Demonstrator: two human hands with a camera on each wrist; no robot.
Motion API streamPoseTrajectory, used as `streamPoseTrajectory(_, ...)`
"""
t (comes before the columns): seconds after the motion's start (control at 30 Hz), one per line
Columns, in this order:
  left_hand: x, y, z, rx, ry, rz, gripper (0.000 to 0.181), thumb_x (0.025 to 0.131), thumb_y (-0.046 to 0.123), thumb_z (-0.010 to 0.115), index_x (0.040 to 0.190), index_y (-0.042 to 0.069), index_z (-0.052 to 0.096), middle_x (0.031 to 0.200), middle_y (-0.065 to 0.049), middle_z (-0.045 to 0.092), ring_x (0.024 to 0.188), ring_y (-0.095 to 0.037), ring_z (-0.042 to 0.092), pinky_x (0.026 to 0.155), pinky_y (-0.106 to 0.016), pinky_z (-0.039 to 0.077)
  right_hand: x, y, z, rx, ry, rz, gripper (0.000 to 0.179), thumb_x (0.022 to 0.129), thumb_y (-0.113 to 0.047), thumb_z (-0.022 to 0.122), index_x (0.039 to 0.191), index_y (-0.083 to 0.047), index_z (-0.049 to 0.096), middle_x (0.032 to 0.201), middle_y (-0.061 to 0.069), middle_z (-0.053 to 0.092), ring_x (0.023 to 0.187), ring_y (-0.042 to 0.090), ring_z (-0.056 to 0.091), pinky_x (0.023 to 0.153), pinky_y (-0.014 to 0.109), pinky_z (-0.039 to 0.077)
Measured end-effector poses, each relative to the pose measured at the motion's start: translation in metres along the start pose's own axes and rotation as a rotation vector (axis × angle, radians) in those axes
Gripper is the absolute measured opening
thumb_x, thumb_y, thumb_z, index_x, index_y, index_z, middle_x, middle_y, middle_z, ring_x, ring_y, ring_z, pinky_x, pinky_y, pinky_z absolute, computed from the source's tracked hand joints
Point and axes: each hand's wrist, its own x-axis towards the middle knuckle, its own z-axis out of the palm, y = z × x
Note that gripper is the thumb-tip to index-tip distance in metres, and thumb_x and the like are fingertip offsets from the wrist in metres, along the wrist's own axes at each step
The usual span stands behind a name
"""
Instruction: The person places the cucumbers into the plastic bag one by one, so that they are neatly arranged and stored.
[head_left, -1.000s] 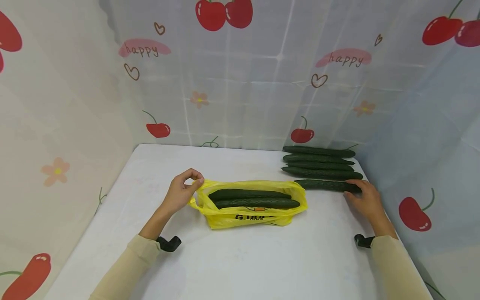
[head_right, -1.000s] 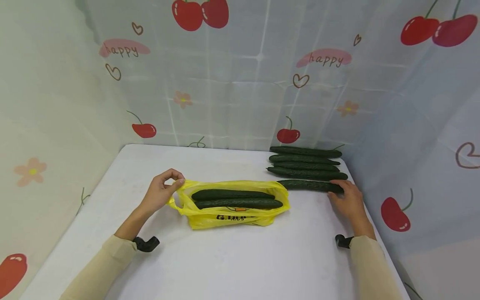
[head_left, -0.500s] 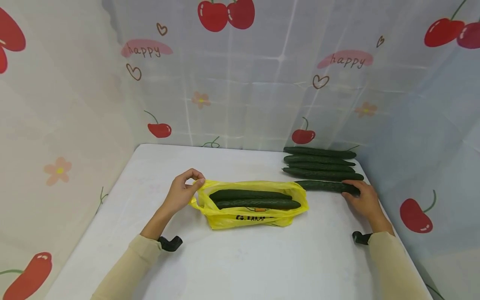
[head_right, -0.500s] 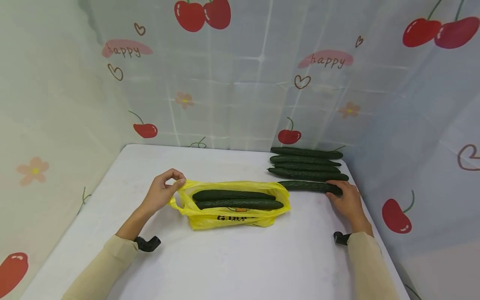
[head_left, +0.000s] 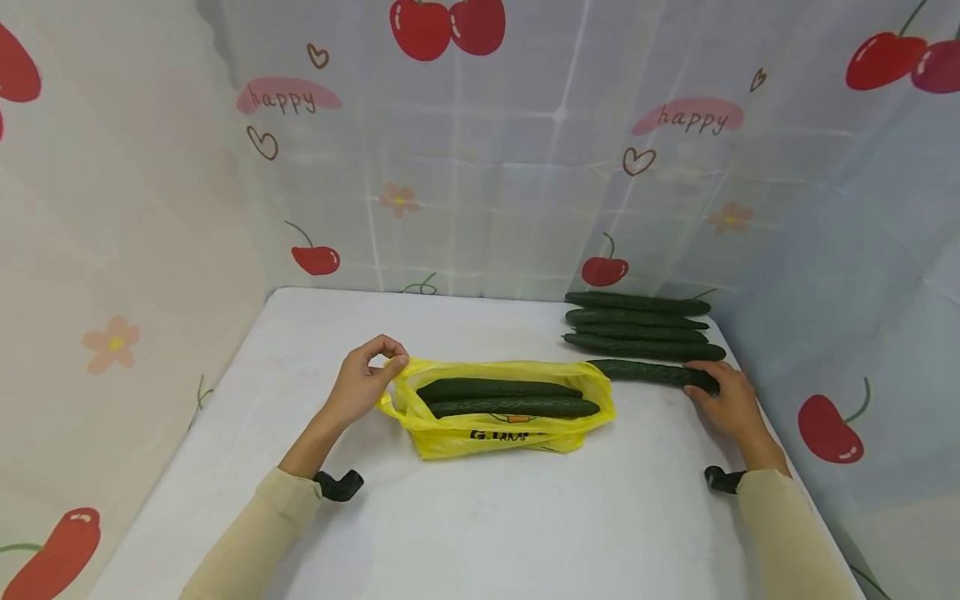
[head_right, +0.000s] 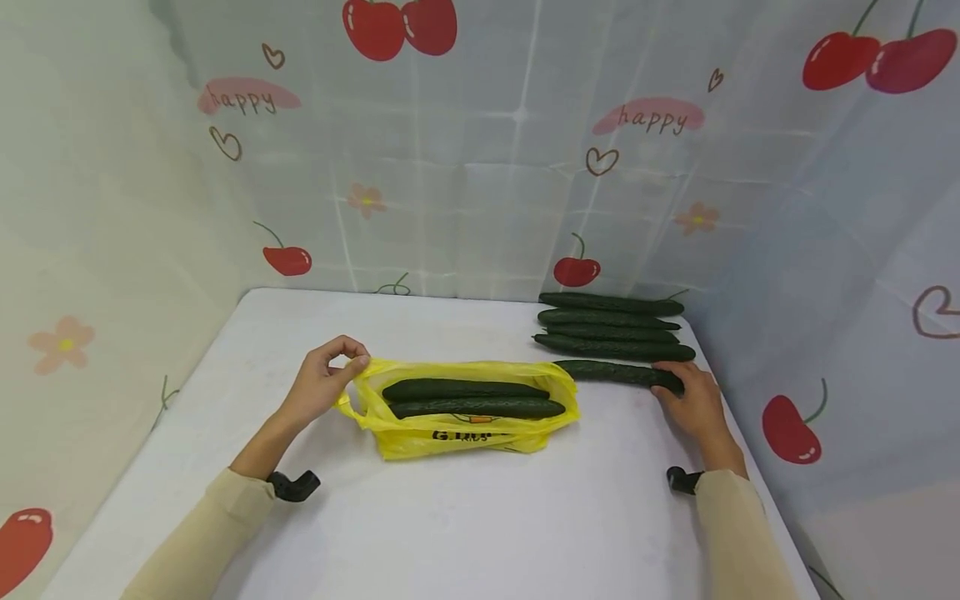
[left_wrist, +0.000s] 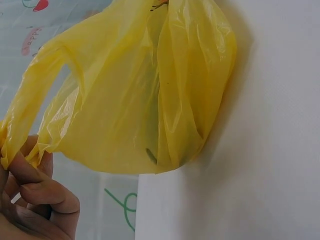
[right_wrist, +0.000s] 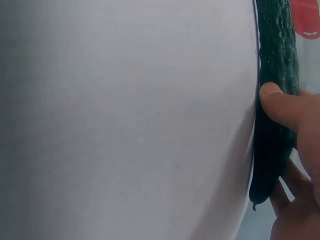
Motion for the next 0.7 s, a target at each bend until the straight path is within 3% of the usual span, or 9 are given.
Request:
streamPoseTrajectory(0.33, 0.001, -0.001, 0.002, -0.001, -0.002, -0.001, 0.018, 0.108, 0.033, 0.068, 0.112, 0.015, 0.069, 0.11, -0.006, 0.067, 0.111, -0.022, 0.061, 0.085, -0.019, 0.057, -0.01, 0.0, -0.001, 0.014, 0.013, -0.011, 0.041, 0.093, -0.004, 0.082, 0.132, -0.004, 0.068, 0.134, 0.035, 0.061, 0.126, 0.06, 0.05, 0.102, 0.079, 0.031)
streamPoseTrajectory(0.7, 0.002, 0.002, 0.004, 0.004, -0.006, 0.0, 0.017, 0.108, 0.033, 0.068, 0.112, 0.017, 0.069, 0.111, -0.006, 0.067, 0.111, -0.022, 0.06, 0.086, -0.019, 0.057, -0.022, -0.014, -0.016, 0.068, 0.007, -0.032, 0.041, 0.093, -0.001, 0.079, 0.133, -0.002, 0.067, 0.13, 0.036, 0.06, 0.121, 0.06, 0.047, 0.097, 0.077, 0.028)
